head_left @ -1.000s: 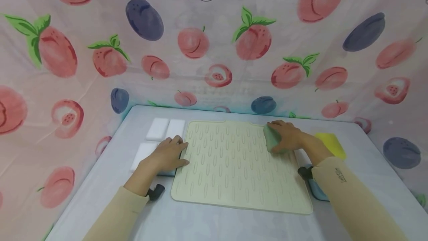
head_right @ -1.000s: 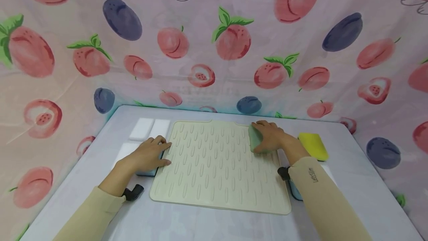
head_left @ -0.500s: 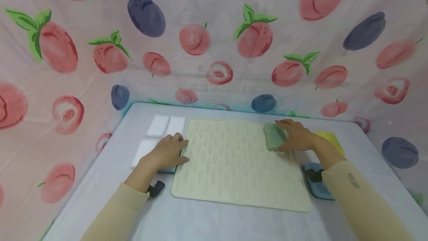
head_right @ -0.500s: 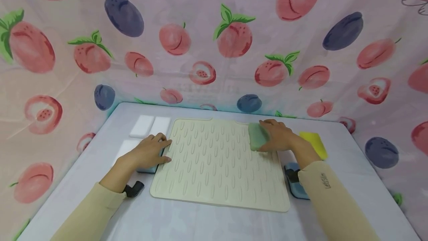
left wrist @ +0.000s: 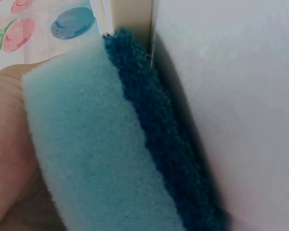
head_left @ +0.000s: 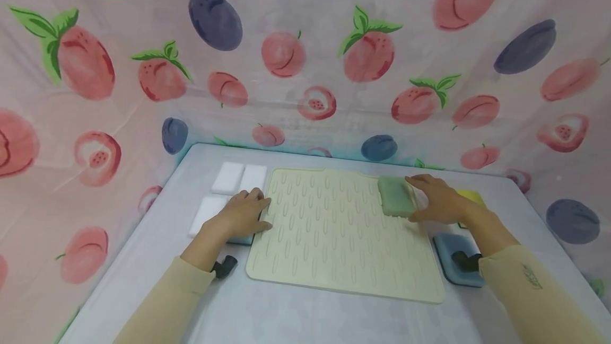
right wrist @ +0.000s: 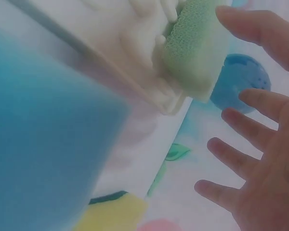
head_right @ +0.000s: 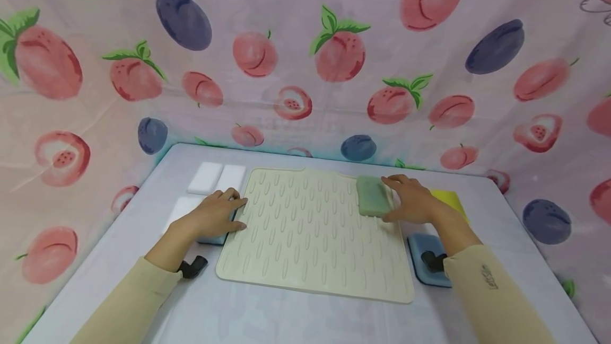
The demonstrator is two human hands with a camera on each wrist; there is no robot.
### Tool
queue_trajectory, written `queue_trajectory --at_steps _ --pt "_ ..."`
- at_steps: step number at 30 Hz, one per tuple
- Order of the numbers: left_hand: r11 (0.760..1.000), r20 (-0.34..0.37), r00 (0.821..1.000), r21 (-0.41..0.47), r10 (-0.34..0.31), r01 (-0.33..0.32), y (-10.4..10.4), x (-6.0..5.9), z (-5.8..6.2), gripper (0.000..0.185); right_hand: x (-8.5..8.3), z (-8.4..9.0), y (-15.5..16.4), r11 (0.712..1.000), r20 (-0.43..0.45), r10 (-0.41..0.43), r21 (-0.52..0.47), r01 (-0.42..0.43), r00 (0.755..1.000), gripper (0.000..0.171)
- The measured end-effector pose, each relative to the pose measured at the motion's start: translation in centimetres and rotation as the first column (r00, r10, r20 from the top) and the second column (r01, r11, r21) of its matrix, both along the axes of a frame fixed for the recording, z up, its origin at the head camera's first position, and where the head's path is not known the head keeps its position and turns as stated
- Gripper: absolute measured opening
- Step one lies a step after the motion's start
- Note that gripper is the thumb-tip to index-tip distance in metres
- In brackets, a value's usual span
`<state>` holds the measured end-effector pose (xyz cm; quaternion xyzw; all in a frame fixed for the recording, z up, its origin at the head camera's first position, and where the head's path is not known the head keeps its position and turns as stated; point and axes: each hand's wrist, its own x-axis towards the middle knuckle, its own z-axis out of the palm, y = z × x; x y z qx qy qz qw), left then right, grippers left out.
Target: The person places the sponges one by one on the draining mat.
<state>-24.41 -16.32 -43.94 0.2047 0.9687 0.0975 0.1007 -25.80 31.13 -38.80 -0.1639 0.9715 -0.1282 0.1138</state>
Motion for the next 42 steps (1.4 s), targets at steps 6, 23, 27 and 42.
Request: queue_trajectory --at_steps 6,23,27,42 --pt "1.000 -0.003 1.000 -0.001 0.004 -0.004 0.1 0.0 0.1 0.071 0.6 0.1 0.7 1.000 -0.025 0.020 -0.001 -0.020 0.999 0.104" --pt "1.000 0.014 1.000 0.003 0.020 -0.020 0.6 0.0 0.8 0.071 3.0 0.9 2.5 1.000 -0.041 0.009 0.026 -0.008 0.999 0.098" --pt "1.000 0.022 0.999 0.002 0.026 -0.026 0.7 -0.1 0.8 0.071 3.4 0.9 3.1 0.999 -0.048 0.019 0.030 -0.018 0.999 0.098" --pt "1.000 0.029 0.999 0.006 0.028 -0.028 0.7 0.0 1.0 0.070 4.9 0.6 4.4 0.999 -0.003 -0.007 0.050 0.007 1.000 0.097"
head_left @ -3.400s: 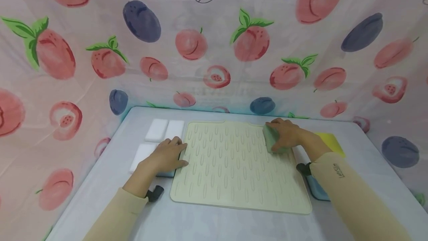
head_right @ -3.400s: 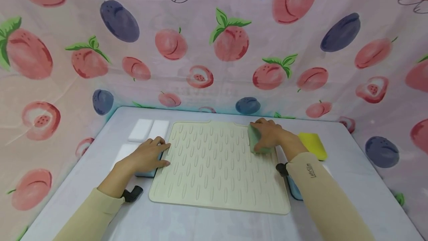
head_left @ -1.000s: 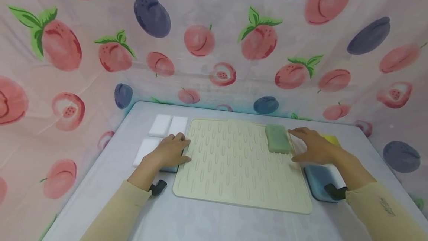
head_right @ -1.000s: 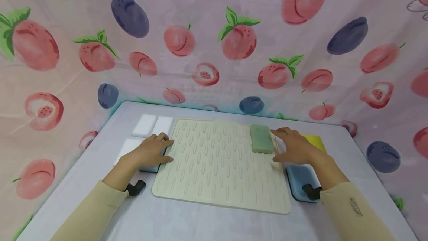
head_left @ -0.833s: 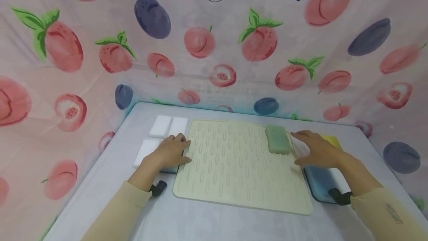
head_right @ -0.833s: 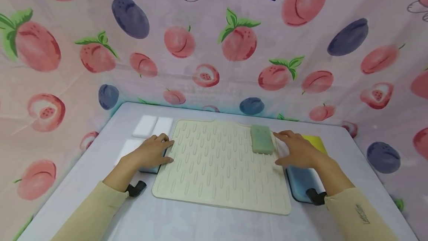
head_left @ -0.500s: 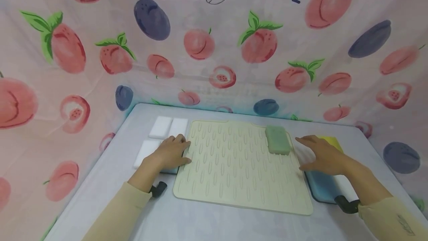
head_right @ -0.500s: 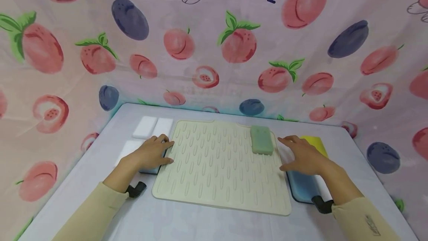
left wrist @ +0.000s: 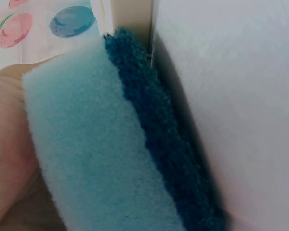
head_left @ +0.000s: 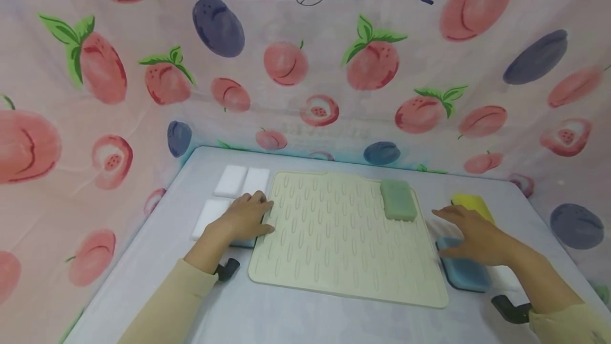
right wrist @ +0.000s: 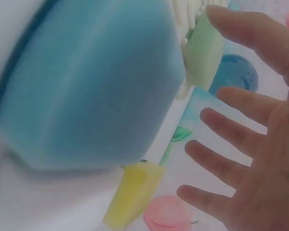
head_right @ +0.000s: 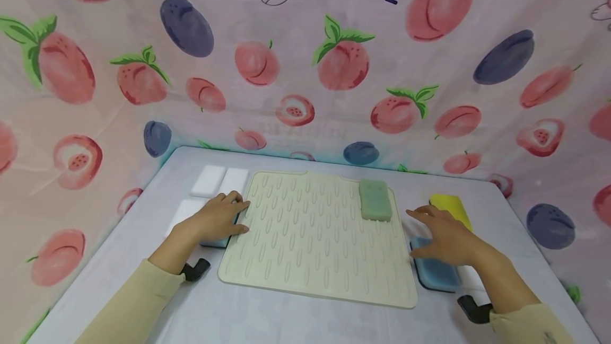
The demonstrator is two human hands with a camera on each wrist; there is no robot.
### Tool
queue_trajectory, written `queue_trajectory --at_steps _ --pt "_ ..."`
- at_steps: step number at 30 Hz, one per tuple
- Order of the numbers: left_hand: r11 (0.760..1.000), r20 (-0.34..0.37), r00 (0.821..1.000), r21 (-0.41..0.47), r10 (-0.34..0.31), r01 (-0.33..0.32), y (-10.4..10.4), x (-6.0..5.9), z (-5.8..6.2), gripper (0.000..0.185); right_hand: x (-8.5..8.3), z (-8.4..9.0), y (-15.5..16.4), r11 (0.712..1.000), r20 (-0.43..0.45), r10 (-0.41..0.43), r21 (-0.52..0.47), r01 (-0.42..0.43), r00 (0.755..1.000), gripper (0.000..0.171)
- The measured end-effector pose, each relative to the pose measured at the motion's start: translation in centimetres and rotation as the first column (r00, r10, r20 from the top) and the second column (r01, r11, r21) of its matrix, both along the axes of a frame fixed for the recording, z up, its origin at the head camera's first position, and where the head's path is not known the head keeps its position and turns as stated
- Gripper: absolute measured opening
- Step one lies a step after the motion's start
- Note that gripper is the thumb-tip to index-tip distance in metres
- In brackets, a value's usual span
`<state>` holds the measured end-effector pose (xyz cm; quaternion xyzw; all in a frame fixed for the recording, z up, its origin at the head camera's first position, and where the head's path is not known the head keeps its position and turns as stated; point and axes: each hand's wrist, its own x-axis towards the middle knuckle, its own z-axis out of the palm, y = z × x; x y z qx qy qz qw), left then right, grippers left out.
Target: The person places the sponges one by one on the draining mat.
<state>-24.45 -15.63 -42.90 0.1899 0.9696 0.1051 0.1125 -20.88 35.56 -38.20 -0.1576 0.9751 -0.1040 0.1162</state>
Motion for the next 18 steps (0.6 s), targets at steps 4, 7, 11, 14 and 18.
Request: queue_trajectory --at_steps 4,7,11,14,18 --pt "1.000 0.002 1.000 -0.002 0.001 -0.001 0.1 0.0 0.1 0.070 0.6 -0.1 0.4 0.999 0.030 -0.032 0.013 0.032 0.999 0.097" --pt "1.000 0.003 1.000 -0.004 0.003 -0.003 0.1 0.0 0.0 0.071 1.1 -0.3 0.8 0.999 0.034 -0.040 0.011 0.040 0.999 0.097" --pt "1.000 0.004 1.000 -0.003 0.005 -0.005 0.1 0.0 0.0 0.070 1.8 -0.7 1.2 0.999 0.029 -0.033 0.001 0.033 0.999 0.098" --pt "1.000 0.002 1.000 -0.005 0.005 -0.005 0.1 0.0 -0.1 0.070 2.2 -1.1 1.5 0.999 0.035 -0.038 0.000 0.038 0.999 0.099" --pt "1.000 -0.004 1.000 -0.007 0.000 0.000 0.0 0.0 -0.2 0.070 2.5 -1.4 1.5 0.999 0.055 -0.047 0.010 0.047 0.997 0.100"
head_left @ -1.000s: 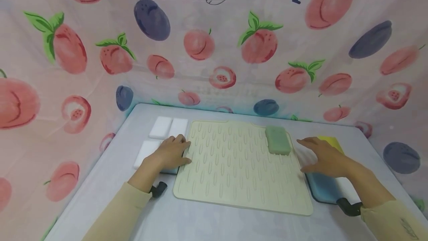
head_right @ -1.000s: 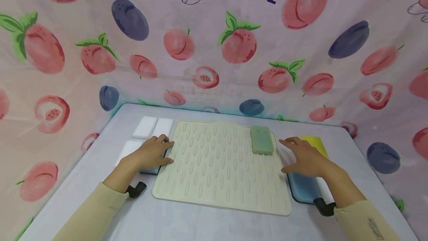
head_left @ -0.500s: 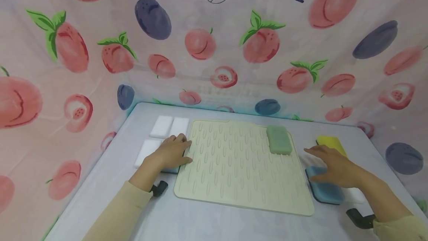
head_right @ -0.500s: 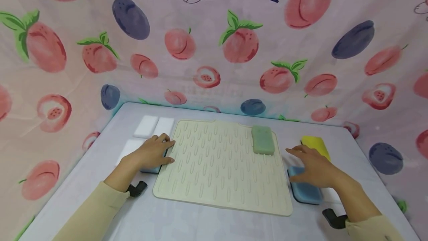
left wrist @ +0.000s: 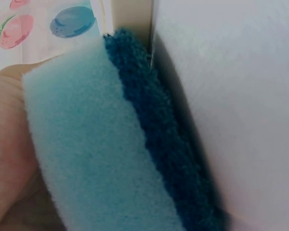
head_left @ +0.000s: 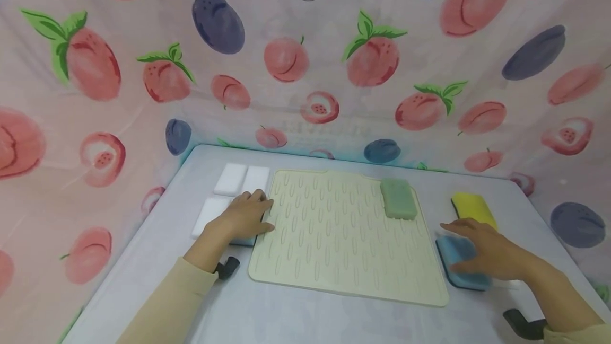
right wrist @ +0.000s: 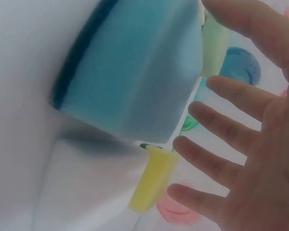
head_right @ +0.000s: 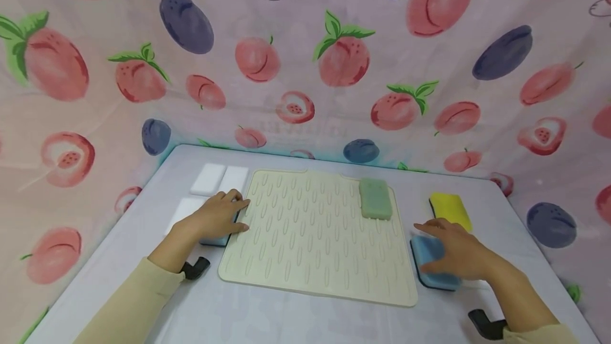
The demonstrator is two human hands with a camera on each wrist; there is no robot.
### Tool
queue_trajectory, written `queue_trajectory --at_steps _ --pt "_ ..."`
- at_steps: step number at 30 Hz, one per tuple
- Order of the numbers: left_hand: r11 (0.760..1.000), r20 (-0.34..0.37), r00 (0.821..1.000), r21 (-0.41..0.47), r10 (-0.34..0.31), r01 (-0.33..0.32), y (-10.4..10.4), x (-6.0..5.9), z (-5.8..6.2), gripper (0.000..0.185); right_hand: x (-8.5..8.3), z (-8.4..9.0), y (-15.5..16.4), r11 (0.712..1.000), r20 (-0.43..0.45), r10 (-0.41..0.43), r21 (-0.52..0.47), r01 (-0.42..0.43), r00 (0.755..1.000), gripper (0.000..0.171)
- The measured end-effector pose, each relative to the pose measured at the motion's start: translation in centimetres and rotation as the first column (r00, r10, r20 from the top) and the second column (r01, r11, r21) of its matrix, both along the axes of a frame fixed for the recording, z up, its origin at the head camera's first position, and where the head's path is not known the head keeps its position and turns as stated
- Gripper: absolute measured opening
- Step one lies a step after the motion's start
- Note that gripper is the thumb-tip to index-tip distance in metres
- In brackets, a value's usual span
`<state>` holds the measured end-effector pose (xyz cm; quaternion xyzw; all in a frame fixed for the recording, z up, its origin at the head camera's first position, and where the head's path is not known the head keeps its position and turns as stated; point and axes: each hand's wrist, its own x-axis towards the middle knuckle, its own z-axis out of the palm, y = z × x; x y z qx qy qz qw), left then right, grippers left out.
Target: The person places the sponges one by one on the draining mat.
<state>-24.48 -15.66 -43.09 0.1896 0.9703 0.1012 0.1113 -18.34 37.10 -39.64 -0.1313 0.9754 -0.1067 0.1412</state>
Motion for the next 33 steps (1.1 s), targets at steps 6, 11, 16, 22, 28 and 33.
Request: queue_trajectory --at_steps 6,11,16,22,28,33 --pt "1.000 -0.010 1.000 -0.001 -0.011 0.011 -0.1 0.0 -0.2 0.071 0.6 -0.5 0.0 1.000 0.026 -0.018 0.002 0.018 0.999 0.099" --pt "1.000 -0.012 1.000 0.006 -0.018 0.018 -0.2 0.1 -0.2 0.071 1.5 -0.8 -0.1 1.000 0.047 -0.023 -0.019 0.024 0.999 0.099" --pt "1.000 -0.013 1.000 0.004 -0.021 0.021 -0.4 0.3 -0.2 0.070 2.1 -0.8 -0.5 0.999 0.065 -0.037 -0.025 0.039 0.997 0.106" --pt "1.000 -0.011 1.000 0.008 -0.026 0.026 -0.4 0.5 -0.1 0.070 2.3 -1.1 -0.7 0.998 0.079 -0.059 -0.016 0.061 0.995 0.112" --pt "1.000 -0.014 1.000 0.013 -0.026 0.026 -0.4 0.5 -0.1 0.070 2.5 -1.2 -0.6 0.997 0.085 -0.068 -0.020 0.070 0.994 0.115" --pt "1.000 -0.021 0.999 0.003 -0.031 0.031 -0.3 0.4 -0.1 0.070 2.4 -1.3 -0.5 0.997 0.086 -0.078 -0.013 0.079 0.993 0.115"
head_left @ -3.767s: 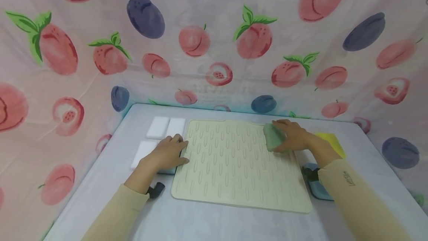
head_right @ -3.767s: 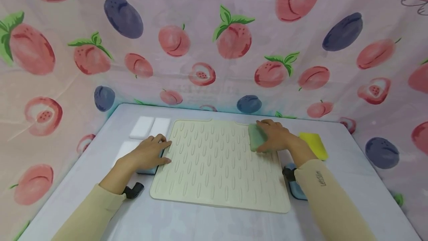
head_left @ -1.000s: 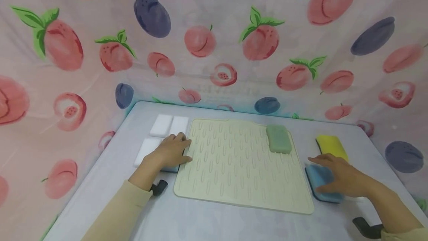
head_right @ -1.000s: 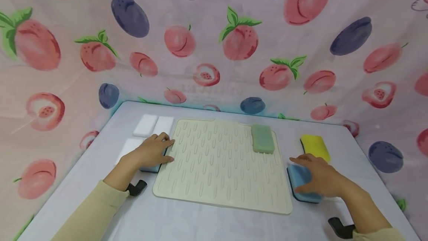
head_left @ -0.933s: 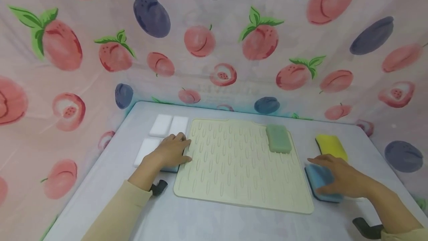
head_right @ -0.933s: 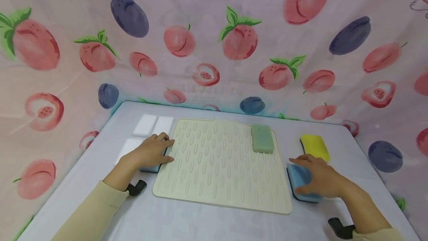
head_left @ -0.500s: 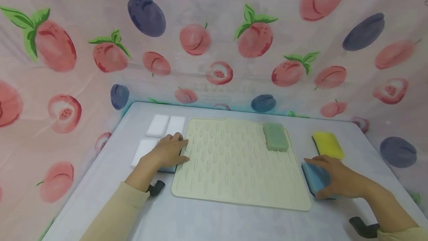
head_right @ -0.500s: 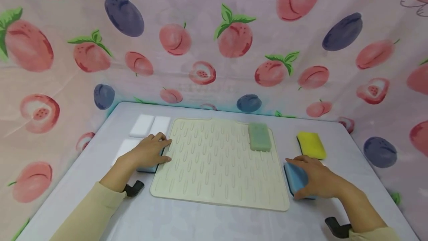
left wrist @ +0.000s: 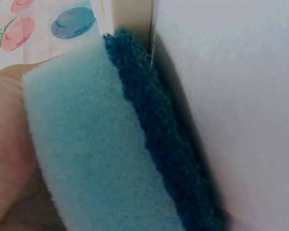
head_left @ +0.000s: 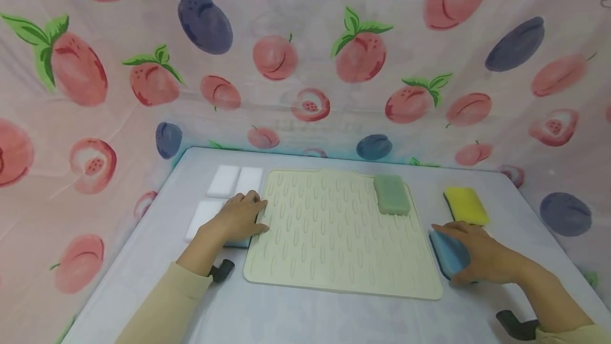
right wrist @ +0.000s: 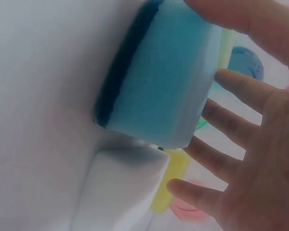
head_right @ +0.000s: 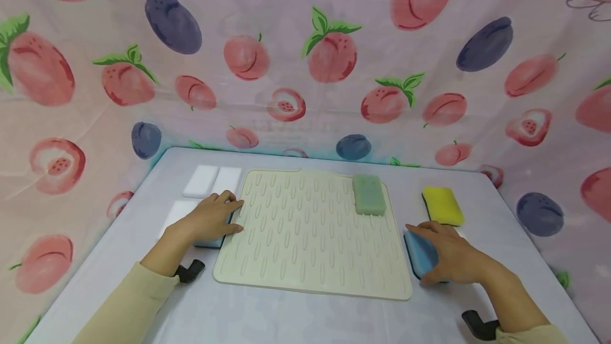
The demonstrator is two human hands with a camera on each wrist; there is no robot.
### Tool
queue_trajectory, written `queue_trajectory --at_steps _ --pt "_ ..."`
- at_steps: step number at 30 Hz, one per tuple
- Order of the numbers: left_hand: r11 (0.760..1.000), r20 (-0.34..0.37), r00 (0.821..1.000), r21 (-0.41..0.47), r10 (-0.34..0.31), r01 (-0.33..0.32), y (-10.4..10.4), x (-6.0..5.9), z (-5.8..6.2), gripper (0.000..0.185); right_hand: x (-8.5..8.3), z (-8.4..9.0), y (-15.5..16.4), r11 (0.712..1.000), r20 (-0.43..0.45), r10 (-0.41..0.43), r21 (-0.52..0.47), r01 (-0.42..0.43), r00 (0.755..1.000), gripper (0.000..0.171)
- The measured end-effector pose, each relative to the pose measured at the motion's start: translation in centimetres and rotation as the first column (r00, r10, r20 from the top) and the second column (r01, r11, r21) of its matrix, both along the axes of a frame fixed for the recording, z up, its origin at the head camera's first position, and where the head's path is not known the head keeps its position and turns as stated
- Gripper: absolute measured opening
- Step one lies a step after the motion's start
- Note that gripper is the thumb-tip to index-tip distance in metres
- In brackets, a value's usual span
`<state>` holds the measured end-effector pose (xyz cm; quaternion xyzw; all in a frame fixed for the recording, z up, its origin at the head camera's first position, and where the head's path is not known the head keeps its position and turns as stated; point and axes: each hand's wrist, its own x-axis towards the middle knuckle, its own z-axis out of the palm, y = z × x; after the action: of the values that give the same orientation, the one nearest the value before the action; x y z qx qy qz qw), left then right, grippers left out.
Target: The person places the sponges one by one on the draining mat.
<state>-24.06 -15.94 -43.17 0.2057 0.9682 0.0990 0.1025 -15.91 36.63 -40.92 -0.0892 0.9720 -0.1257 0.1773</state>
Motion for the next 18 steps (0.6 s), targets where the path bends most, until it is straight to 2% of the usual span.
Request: queue_trajectory --at_steps 12,18 --pt "1.000 0.011 1.000 -0.004 0.016 -0.016 0.38 0.05 0.32 0.070 -0.83 0.29 0.49 1.000 -0.008 0.011 0.025 -0.011 1.000 0.113" --pt "1.000 0.014 1.000 -0.004 0.027 -0.027 0.70 -0.01 0.39 0.070 -1.06 0.75 0.94 0.998 -0.055 0.061 0.005 -0.061 0.997 0.110"
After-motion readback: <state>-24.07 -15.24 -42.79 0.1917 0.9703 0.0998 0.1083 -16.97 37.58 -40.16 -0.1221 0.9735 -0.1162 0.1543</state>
